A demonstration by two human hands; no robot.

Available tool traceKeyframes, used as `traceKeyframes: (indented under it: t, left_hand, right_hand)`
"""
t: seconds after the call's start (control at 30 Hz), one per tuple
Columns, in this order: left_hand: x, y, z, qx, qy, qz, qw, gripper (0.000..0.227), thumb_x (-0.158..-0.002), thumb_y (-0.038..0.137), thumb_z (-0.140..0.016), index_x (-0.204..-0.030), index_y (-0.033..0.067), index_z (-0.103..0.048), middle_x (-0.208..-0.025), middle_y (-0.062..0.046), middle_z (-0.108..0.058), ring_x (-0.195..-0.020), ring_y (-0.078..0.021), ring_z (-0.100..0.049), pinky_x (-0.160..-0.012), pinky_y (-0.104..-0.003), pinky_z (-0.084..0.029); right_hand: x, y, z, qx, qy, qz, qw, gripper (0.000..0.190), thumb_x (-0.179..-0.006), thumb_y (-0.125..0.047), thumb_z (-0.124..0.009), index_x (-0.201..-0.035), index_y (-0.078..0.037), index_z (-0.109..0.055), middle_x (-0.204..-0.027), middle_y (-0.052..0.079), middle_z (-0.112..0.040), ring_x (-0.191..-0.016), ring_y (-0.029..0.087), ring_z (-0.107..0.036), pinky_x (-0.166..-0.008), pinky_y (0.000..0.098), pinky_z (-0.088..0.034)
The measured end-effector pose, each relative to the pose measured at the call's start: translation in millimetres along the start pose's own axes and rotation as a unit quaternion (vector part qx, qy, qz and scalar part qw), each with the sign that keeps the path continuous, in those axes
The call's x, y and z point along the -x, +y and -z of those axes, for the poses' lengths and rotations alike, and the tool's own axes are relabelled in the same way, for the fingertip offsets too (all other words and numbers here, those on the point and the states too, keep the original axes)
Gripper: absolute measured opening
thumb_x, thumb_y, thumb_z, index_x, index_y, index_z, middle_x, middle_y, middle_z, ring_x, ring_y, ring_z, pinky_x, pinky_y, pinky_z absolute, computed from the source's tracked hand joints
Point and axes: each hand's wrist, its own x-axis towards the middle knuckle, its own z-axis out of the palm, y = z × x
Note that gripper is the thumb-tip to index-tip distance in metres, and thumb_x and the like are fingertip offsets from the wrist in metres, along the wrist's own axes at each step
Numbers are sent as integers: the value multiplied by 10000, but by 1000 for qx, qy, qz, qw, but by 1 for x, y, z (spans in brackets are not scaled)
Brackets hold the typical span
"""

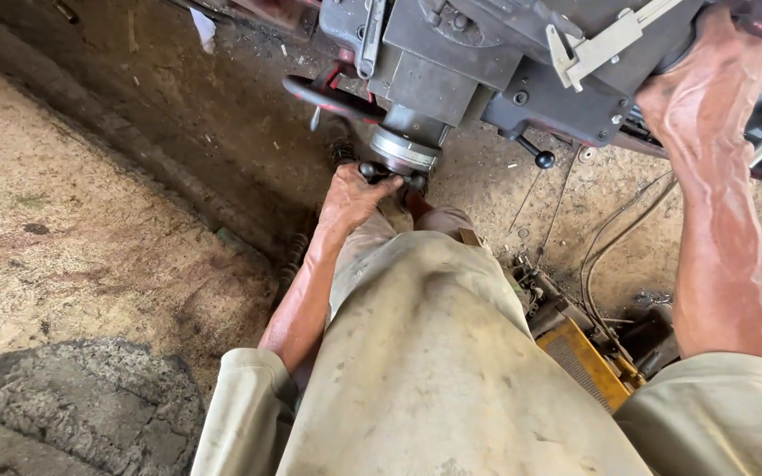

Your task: The person operates a metal lathe, using both hands to turn control knobs and levers while a cylindrical metal workpiece rotates. Metal shavings accumulate as the cutting tool engages the workpiece. The operator repeatedly adjusts the tool position and feed rate throughout the clip.

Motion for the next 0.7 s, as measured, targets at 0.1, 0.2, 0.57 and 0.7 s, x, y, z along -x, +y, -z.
traceKeyframes:
  t: [0.1, 0.2, 0.57, 0.7]
  left_hand:
    - [1, 3, 2, 0, -4, 2, 1000, 314, -781, 311, -849, -692, 153, -592, -686, 51, -611, -689, -92, -505, -651, -295, -407]
    - [4, 6, 3, 25, -10, -14, 1000, 209, -797, 255, -827, -715, 143, -671, -707, 60, -643, -722, -67, -520, -669, -278, -426]
    - [-1, -1, 3, 11, -6, -10, 1000, 195, -792, 307, -843, -810, 142, -740, -746, 77, -669, -763, -47, -532, -685, -271, -441]
    - [1, -1, 2, 1, -1, -2, 1000, 218, -790, 324, -847, -819, 142, -731, -750, 71, -679, -762, -58, -547, -679, -283, -439]
  right_hand:
    - [0, 2, -1, -46, 10, 28, 999, 175, -845, 41, -599, -1002, 19, -525, -703, -28, -370, -555, 110, -345, -403, 291, -275]
    - [-3, 0, 4, -98, 37, 59, 993, 316, -846, 38, -549, -1124, 176, -608, -680, -46, -308, -494, 94, -287, -328, 260, -225]
    - [6, -29, 52, -125, 55, 150, 979, 673, -801, 127, -561, -1458, 263, -606, -592, 36, -439, -422, 146, -440, -295, 274, -343]
    - [51, -56, 85, -78, 29, 49, 995, 1038, -803, -230, -1115, -1376, 163, -344, -1274, 379, -612, -1137, 516, -665, -971, 514, -612]
